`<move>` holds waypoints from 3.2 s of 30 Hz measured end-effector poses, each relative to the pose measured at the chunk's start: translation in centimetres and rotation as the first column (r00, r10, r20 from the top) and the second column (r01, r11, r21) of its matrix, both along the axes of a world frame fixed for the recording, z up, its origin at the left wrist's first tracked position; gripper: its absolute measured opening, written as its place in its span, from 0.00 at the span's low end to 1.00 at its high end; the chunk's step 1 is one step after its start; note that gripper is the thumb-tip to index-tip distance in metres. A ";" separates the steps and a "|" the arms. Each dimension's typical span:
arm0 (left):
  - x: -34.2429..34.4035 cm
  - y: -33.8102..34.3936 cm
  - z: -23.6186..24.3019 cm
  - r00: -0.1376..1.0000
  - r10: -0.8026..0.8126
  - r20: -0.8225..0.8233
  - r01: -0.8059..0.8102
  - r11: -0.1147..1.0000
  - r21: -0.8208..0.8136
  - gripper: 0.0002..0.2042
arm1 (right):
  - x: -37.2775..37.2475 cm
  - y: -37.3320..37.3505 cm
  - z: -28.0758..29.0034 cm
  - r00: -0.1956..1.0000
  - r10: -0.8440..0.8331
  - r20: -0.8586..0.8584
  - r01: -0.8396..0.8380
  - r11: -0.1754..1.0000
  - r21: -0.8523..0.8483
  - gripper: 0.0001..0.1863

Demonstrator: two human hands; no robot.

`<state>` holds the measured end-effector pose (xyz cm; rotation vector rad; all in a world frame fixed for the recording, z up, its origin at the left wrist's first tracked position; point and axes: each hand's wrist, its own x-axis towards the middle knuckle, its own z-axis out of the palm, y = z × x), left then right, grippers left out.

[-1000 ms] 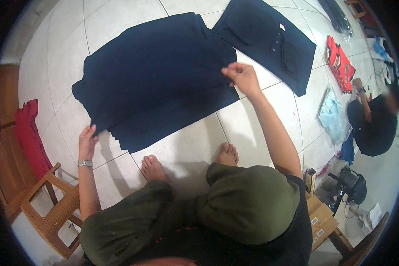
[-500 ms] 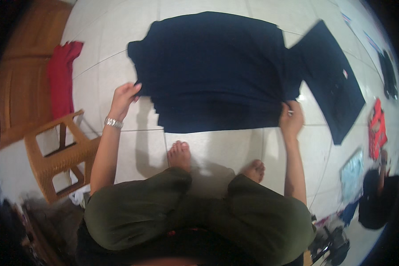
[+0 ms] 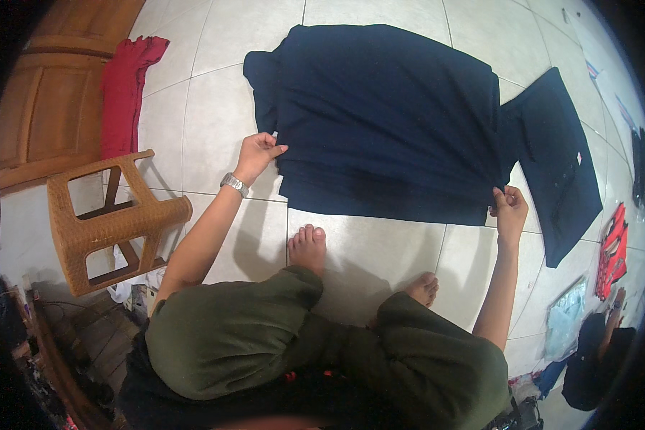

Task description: The person folds multiple dark blue polo shirts on a tiled floor. They smooth each shirt, fold the sleeves and sides, then fold the body in half before stacking the finished shirts. Another person is visible in the background handling red shirts.

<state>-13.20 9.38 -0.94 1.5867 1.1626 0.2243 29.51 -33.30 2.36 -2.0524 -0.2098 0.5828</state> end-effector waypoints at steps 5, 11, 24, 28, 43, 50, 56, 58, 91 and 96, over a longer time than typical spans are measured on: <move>0.5 1.6 3.3 0.990 -0.058 -0.125 0.032 0.979 -0.203 0.10 | 0.9 0.2 2.6 0.973 0.217 -0.081 -0.220 0.975 -0.028 0.10; -1.6 5.4 9.6 0.915 0.011 0.404 0.129 0.939 -0.319 0.12 | 1.5 -0.4 6.8 0.984 0.045 -0.174 0.018 0.938 0.346 0.14; -3.1 4.7 6.6 0.964 -0.037 0.265 0.114 0.953 -0.281 0.07 | 1.2 0.0 4.7 0.979 0.147 -0.138 -0.087 0.926 0.368 0.12; -2.6 3.0 4.9 0.985 -0.175 0.015 0.173 0.955 -0.243 0.14 | -0.8 0.7 1.3 0.929 0.311 0.201 -0.224 0.904 -0.364 0.22; 0.8 2.4 9.6 0.834 0.132 0.536 0.098 0.921 -0.378 0.06 | 0.0 -0.8 -2.7 0.846 0.188 0.499 -0.083 0.971 -0.224 0.13; 0.0 0.1 1.9 0.988 -0.054 -0.147 0.036 0.992 -0.121 0.14 | 1.4 -1.3 0.0 0.993 0.107 -0.047 -0.099 0.984 0.147 0.14; -0.5 -0.1 0.8 0.977 -0.106 -0.185 0.109 0.994 0.006 0.16 | 0.8 -0.2 2.3 0.972 0.191 -0.134 -0.194 0.981 -0.011 0.13; -0.6 0.5 2.7 0.945 -0.207 -0.254 0.225 0.974 0.041 0.15 | 1.0 -0.1 3.3 0.961 0.253 -0.113 -0.252 0.967 0.024 0.12; -3.4 2.9 7.9 0.974 -0.146 -0.172 0.095 0.957 -0.275 0.13 | -3.5 -0.3 0.6 0.950 0.268 0.160 -0.199 0.915 -0.350 0.22; -2.6 1.3 7.5 0.936 -0.183 -0.300 0.135 0.976 -0.172 0.16 | -6.1 -0.2 -3.6 0.872 0.193 0.450 -0.032 0.940 -0.340 0.17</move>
